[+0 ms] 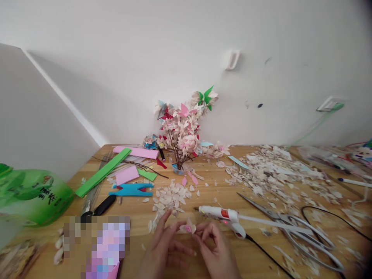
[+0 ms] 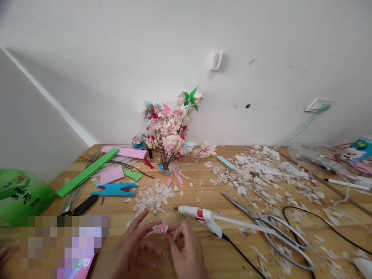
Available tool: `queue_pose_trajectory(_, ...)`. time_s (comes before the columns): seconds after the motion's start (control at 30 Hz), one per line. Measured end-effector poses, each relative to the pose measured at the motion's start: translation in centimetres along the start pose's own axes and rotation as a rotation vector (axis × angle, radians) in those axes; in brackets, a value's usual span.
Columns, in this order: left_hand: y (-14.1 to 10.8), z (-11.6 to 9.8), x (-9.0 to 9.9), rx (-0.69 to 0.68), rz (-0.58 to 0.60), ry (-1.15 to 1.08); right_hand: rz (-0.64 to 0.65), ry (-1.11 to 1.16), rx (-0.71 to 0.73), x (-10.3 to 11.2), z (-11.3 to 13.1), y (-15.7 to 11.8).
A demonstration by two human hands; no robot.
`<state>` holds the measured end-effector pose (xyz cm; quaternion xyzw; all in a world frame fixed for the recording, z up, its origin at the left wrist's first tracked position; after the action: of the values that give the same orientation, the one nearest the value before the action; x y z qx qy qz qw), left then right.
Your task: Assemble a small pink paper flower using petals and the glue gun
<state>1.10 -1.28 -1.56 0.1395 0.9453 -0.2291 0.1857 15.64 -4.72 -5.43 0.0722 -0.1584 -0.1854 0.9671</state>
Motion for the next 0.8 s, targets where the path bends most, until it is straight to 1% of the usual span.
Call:
queue_pose_trajectory(0.07,0.0,0.3,0.0,-0.014,-0.02,0.035,0.021,0.003,-0.008,0.0,0.1,0.0)
queue_pose_trajectory(0.17,-0.2,0.5,-0.3,-0.018,0.0,0.027,0.049,0.033,-0.011,0.0,0.2,0.1)
queue_pose_trajectory(0.27,-0.4,0.4,-0.5,-0.029,-0.019,0.024,0.048,0.071,-0.02,0.0,0.3,0.1)
queue_pose_trajectory(0.37,-0.5,0.2,-0.5,-0.023,-0.04,0.033,0.043,0.131,-0.051,0.1,0.3,0.0)
queue_pose_trajectory(0.47,-0.4,0.0,-0.5,-0.011,-0.031,0.016,0.047,0.203,-0.099,0.3,0.5,-0.1)
queue_pose_trajectory(0.57,-0.4,-0.3,-0.7,0.019,-0.015,-0.049,0.006,0.273,-0.138,0.3,1.1,0.2)
queue_pose_trajectory(0.67,-0.7,-0.8,-1.2,0.034,-0.051,-0.133,-0.038,0.355,-0.187,0.1,1.7,0.6)
queue_pose_trajectory(0.73,-1.0,-1.1,-1.5,0.021,-0.09,-0.126,-0.038,0.399,-0.213,-0.1,2.0,0.9)
queue_pose_trajectory(0.8,-1.3,-1.3,-1.6,0.008,-0.099,-0.099,-0.042,0.411,-0.22,-0.2,2.1,0.9)
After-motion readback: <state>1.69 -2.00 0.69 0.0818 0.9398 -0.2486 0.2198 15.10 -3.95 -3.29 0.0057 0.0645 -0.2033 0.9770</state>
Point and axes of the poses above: each hand's wrist, its own y-axis towards the middle knuckle, its own x-axis out of the back of the hand, z = x × y, the point moved 1 cm from there along y, towards the middle knuckle, and after that the axes turned 7 degrees about -x, right-handed, at the moved point
